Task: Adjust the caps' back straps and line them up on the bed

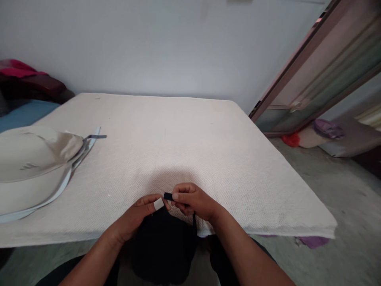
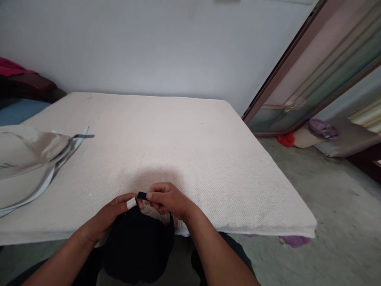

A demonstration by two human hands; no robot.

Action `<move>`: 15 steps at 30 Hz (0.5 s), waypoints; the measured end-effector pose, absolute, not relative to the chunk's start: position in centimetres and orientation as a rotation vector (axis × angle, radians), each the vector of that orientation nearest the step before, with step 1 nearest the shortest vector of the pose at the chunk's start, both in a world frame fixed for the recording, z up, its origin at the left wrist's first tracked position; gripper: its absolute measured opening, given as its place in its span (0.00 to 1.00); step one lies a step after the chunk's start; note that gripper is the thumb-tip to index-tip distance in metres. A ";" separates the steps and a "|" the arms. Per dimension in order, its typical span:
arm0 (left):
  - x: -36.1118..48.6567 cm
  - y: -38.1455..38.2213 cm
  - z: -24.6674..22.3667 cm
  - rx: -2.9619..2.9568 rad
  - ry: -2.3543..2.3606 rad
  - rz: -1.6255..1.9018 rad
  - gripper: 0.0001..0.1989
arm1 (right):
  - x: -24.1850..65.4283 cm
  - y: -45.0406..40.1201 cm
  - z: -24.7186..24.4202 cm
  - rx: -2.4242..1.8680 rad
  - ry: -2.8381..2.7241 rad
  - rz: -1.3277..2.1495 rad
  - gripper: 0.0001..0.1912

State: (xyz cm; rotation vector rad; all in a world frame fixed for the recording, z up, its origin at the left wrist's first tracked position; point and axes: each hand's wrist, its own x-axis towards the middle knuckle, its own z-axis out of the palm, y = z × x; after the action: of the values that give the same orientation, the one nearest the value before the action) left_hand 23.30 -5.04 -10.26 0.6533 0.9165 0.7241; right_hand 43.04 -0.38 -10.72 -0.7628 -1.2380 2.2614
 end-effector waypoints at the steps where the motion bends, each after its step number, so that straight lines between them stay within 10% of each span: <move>1: 23.3 -5.0 -10.3 0.652 0.915 0.725 0.08 | 43.0 -0.4 -10.7 -0.762 -1.248 2.265 0.11; 15: 23.0 -5.2 -10.8 0.674 0.959 0.696 0.10 | 43.0 -0.3 -10.9 -0.783 -1.307 2.271 0.11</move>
State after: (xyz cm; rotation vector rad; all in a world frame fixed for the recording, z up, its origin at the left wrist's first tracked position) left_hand 23.02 -5.15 -10.82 0.6743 0.9592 0.6965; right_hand 43.05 -0.32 -10.90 -0.7834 -1.3066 2.2706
